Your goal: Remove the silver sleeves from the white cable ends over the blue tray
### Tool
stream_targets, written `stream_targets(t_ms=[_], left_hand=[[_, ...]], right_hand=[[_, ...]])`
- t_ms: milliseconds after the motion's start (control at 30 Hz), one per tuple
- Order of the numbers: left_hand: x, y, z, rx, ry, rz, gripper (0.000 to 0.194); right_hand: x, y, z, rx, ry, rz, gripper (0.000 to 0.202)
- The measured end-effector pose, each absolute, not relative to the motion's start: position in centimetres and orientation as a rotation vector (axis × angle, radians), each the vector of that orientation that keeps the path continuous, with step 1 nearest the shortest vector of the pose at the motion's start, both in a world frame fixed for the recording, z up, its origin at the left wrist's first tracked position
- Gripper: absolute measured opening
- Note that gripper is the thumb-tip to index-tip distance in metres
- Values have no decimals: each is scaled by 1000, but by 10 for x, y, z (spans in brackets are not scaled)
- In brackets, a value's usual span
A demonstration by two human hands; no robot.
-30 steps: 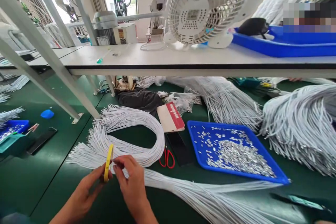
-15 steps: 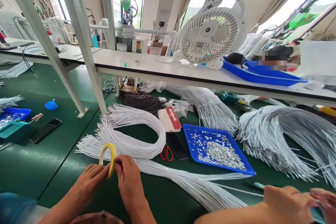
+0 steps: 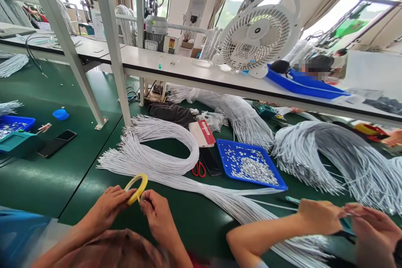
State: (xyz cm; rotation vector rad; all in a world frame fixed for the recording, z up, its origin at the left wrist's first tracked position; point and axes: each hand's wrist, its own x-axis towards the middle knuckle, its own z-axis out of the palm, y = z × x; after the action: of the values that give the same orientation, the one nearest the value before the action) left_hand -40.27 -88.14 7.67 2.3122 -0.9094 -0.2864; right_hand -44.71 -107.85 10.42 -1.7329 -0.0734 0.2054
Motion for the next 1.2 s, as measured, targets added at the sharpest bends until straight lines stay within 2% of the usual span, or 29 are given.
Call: stream_targets(t_ms=[233,400,500,600,700,867,1000,1200], left_hand=[[-401,-882,92,2069,-657,-565,49],[-397,-898,99,1682,-497,-1044,37],[-398,-909,91,1543,-255,-1185,38],[-399,-916,76,1554,-112,-1170,39],[-399,-921,65,1607,-67,-1101,42],[-399,-928,58,1630,4,-1038,61],[-401,-931,54,1623,88,-966,74],[-398,-940,74,1565,267,-956,75]], right_hand=[[-458,-1077,87,-1444,57,286,29],[-454,-1086,83,-1485,138,215,26],[-443,-1112,75,-1685,220,136,22],[-421,-1162,57,-2045,506,-98,25],[-394,-1219,31,-2185,764,-243,23],[-354,-1263,-12,-2337,983,-161,16],[-331,-1266,-32,-2338,1086,-86,22],[-324,-1288,-33,-2111,1185,9,21]])
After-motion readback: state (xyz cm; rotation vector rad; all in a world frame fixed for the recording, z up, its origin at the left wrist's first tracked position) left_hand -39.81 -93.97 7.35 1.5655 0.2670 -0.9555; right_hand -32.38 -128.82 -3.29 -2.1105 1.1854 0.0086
